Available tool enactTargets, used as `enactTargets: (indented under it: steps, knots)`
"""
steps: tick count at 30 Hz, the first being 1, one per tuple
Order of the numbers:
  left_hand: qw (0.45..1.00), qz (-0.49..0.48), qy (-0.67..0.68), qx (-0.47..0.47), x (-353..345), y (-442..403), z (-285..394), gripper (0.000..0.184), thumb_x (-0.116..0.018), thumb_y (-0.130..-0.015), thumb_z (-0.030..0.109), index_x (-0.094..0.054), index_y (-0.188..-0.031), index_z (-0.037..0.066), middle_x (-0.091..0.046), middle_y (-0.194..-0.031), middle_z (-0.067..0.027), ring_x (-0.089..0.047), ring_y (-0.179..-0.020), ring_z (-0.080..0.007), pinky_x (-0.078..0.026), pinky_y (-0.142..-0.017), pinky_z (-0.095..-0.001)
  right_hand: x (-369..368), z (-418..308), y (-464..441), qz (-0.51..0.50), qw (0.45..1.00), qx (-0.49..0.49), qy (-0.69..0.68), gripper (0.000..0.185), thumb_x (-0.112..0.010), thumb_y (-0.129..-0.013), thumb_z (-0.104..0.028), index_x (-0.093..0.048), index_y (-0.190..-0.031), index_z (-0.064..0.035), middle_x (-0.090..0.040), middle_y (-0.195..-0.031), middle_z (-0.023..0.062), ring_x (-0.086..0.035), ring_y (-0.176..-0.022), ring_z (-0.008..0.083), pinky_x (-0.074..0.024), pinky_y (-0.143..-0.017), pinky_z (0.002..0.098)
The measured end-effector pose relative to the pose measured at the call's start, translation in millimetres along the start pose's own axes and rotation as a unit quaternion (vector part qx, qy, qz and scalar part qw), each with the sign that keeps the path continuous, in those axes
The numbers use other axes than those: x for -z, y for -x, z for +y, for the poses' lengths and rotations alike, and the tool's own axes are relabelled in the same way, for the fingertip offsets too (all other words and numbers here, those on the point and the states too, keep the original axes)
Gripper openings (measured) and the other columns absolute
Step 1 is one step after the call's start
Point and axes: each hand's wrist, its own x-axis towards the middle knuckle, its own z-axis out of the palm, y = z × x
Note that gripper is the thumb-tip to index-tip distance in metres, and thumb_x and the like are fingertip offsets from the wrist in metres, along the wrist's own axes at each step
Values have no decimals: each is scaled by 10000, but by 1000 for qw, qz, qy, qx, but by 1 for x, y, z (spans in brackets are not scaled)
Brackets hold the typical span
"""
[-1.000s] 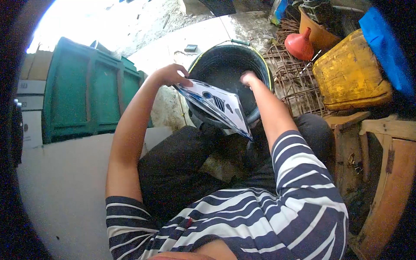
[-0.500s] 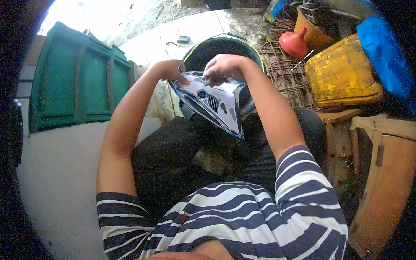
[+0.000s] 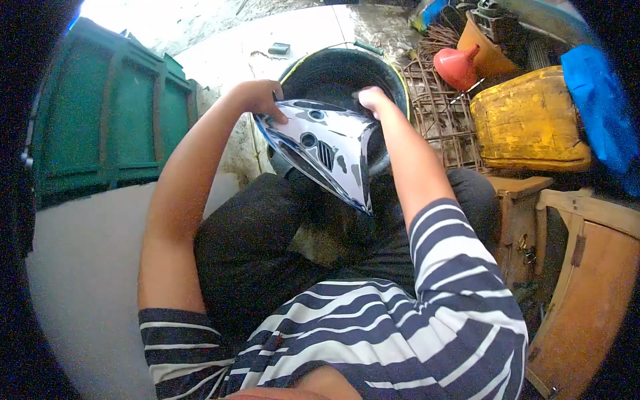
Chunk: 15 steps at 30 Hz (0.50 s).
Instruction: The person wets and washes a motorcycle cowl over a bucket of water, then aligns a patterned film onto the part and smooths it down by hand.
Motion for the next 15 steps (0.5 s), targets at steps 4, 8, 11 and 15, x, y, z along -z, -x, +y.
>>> enactTargets:
  steps: [4, 8, 11, 15]
  knots:
    - [997, 9, 67, 42, 6, 18, 10, 849, -962, -631, 540, -704, -1295, 80, -732, -1230, -216, -710, -1132, -351, -554, -968, -444, -20, 17, -31, 29, 981, 12, 190, 327, -646, -1013, -203, -716, -1217, 42, -763, -1145, 162, -730, -1041, 300, -579, -898, 445]
    - [997, 16, 59, 39, 8, 21, 11, 824, -974, -620, 522, -708, -1267, 87, -737, -1208, -209, -718, -1107, -342, -564, -941, -437, -30, 51, -87, -34, 993, -110, -22, 331, -628, -1031, -209, -690, -1243, 37, -740, -1203, 180, -719, -1114, 279, -590, -929, 445]
    - [997, 14, 64, 33, 10, 23, 11, 816, -972, -622, 519, -708, -1258, 82, -745, -1184, -200, -724, -1080, -334, -566, -925, -437, -12, -4, -8, -194, 899, -106, -378, 319, -575, -1080, -245, -684, -1250, 1, -748, -1155, 162, -721, -1034, 287, -585, -956, 427]
    - [998, 33, 54, 23, 1, 12, 5, 926, -978, -569, 609, -717, -1254, 44, -766, -1151, -172, -732, -1039, -315, -579, -882, -426, 8, -50, 23, -418, 804, 46, -421, 419, -471, -1131, -326, -661, -1256, 27, -741, -1202, 172, -713, -1112, 269, -543, -1038, 403]
